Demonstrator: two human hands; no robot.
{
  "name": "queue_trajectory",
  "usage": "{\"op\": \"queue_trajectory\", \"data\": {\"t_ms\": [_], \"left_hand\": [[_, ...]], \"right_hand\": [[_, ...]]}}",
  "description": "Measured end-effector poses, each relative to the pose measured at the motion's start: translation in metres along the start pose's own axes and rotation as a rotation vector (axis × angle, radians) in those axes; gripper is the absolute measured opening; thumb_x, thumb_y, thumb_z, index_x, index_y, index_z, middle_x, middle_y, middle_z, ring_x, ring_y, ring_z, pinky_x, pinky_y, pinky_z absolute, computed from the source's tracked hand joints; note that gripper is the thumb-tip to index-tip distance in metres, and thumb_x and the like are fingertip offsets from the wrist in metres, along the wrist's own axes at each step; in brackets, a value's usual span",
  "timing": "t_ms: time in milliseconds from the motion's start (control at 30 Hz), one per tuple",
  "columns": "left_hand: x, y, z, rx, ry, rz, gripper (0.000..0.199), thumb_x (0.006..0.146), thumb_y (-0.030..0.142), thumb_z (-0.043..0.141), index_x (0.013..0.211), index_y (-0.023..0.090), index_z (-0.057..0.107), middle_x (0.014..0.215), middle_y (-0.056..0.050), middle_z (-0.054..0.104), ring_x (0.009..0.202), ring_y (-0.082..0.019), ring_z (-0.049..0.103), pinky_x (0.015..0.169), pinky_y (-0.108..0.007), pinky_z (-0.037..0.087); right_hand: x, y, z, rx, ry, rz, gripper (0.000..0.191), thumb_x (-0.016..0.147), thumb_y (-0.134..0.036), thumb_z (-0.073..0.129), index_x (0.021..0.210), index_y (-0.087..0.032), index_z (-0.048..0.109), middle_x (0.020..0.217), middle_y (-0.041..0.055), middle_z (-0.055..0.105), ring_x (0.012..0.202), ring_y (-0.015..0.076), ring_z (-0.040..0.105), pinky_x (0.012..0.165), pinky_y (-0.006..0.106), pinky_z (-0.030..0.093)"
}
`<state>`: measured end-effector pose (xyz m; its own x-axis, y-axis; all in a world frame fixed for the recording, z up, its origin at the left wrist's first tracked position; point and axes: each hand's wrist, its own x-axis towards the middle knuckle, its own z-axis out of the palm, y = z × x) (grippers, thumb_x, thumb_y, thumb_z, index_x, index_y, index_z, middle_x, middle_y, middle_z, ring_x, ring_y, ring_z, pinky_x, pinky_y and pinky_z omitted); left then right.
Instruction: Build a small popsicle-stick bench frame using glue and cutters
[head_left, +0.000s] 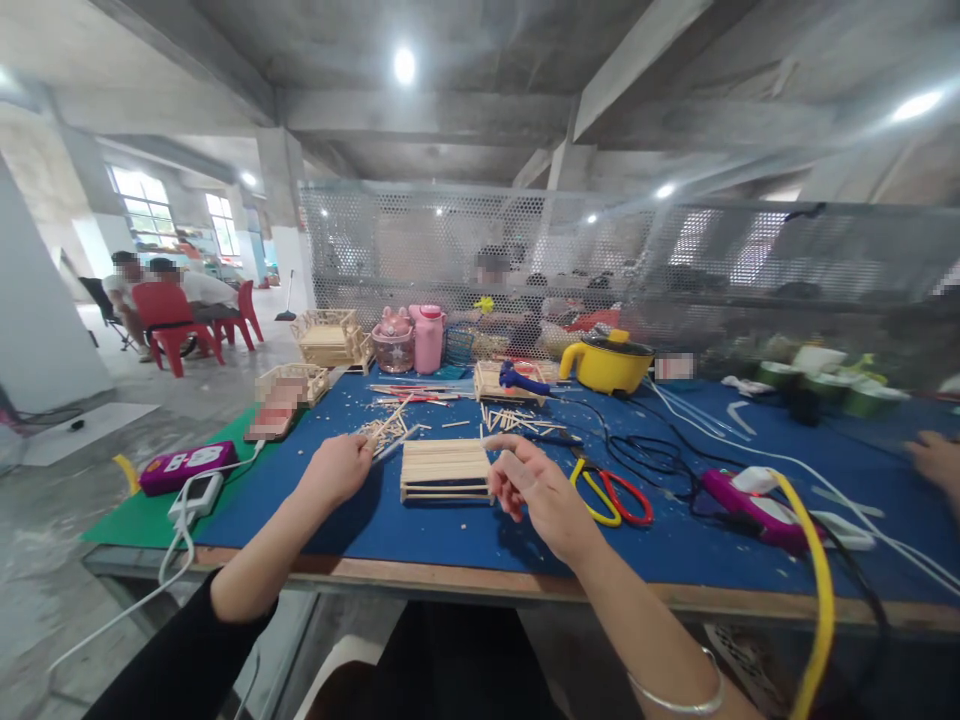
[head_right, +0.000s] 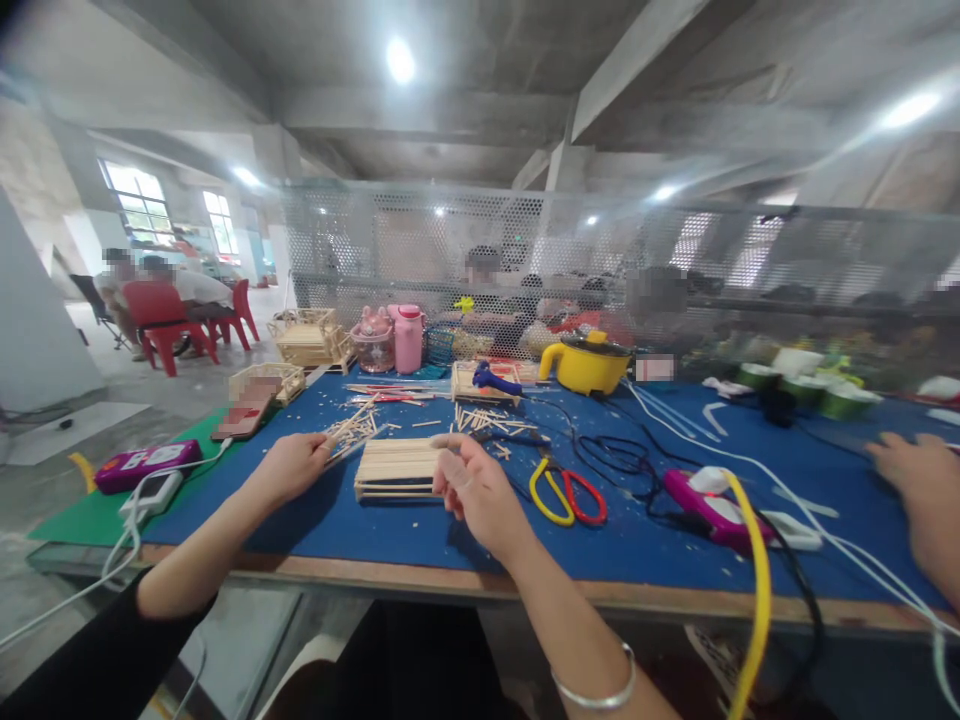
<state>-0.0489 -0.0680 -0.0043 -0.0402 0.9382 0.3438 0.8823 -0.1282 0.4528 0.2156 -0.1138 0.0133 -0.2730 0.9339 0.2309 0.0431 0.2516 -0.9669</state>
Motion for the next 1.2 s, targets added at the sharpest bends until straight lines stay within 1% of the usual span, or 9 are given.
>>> {"op": "queue_trajectory", "data": {"t_ms": [167,267,367,500,600,767,833,1000,1200], "left_hand": [[-0.008,0.015,0.004,-0.142,0.210,-0.016,0.038,0.088,0.041,0.038,0.084,0.018,0.069,0.086,-0.009,0.066,0.090,-0.022,0.058,0.080,-0.031,0.042],[-0.034,0.048,0.008,-0.840,0.214,-0.019,0.033,0.081,0.046,0.056,0.096,0.019,0.067,0.086,-0.003,0.068,0.082,-0.016,0.060,0.078,-0.028,0.046],[-0.059,0.083,0.021,-1.403,0.149,-0.050,0.027,0.077,0.042,0.064,0.093,0.020,0.065,0.086,-0.001,0.069,0.083,-0.013,0.063,0.080,-0.026,0.048],[-0.072,0.106,0.042,-1.688,0.068,-0.143,0.025,0.078,0.038,0.065,0.095,0.019,0.064,0.098,-0.004,0.071,0.091,-0.014,0.066,0.084,-0.027,0.050],[-0.071,0.109,0.052,-1.647,-0.034,-0.128,0.028,0.077,0.036,0.066,0.097,0.017,0.064,0.099,-0.006,0.071,0.093,-0.015,0.066,0.089,-0.030,0.049],[-0.064,0.102,0.049,-1.317,-0.165,-0.052,0.034,0.072,0.039,0.068,0.094,0.013,0.065,0.096,-0.009,0.072,0.094,-0.019,0.065,0.090,-0.031,0.048],[-0.062,0.089,0.045,-1.139,-0.096,-0.009,0.033,0.073,0.039,0.066,0.095,0.014,0.065,0.093,-0.007,0.071,0.090,-0.017,0.065,0.084,-0.029,0.049],[-0.062,0.036,0.033,-0.677,0.322,-0.067,0.027,0.075,0.043,0.062,0.081,0.017,0.067,0.076,-0.002,0.069,0.070,-0.014,0.061,0.071,-0.025,0.048],[-0.060,0.003,0.038,-0.693,0.294,-0.198,0.042,0.080,0.047,0.053,0.104,0.015,0.067,0.084,-0.006,0.073,0.077,-0.018,0.066,0.076,-0.030,0.051]], "right_hand": [[-0.003,0.015,0.006,-0.060,0.010,0.004,0.038,0.086,-0.054,0.046,0.098,-0.019,0.054,0.066,-0.0021,0.053,0.049,0.0092,0.045,0.042,0.020,0.033],[-0.005,0.018,0.020,-0.220,-0.004,-0.116,0.031,0.088,-0.046,0.048,0.101,-0.020,0.058,0.088,0.0037,0.061,0.077,0.0147,0.057,0.065,0.026,0.046],[-0.010,0.017,0.034,-0.260,-0.111,-0.229,0.030,0.091,-0.038,0.047,0.115,-0.021,0.052,0.104,0.0050,0.061,0.099,0.0172,0.056,0.087,0.031,0.043],[-0.016,0.020,0.034,-0.272,-0.106,-0.223,0.029,0.094,-0.039,0.042,0.115,-0.019,0.049,0.073,-0.0015,0.057,0.066,0.0121,0.055,0.065,0.025,0.044],[-0.017,0.025,0.018,-0.412,-0.069,-0.251,0.027,0.092,-0.039,0.046,0.107,-0.019,0.055,0.069,-0.0018,0.056,0.060,0.0120,0.051,0.059,0.024,0.041],[-0.012,0.033,-0.013,-0.586,-0.137,-0.324,0.024,0.091,-0.035,0.047,0.093,-0.021,0.067,0.089,0.0042,0.069,0.081,0.0177,0.061,0.074,0.029,0.046],[-0.010,0.036,-0.025,-0.631,-0.041,-0.332,0.024,0.091,-0.034,0.048,0.093,-0.021,0.068,0.094,0.0056,0.070,0.088,0.0196,0.063,0.080,0.031,0.046],[-0.008,0.045,-0.050,-0.714,0.172,-0.294,0.025,0.091,-0.033,0.047,0.096,-0.019,0.066,0.097,0.0078,0.070,0.093,0.0218,0.064,0.084,0.035,0.047],[0.002,0.036,-0.059,-0.892,0.039,-0.398,0.024,0.092,-0.031,0.045,0.096,-0.022,0.067,0.091,0.0059,0.069,0.087,0.0196,0.063,0.082,0.034,0.048]]}}
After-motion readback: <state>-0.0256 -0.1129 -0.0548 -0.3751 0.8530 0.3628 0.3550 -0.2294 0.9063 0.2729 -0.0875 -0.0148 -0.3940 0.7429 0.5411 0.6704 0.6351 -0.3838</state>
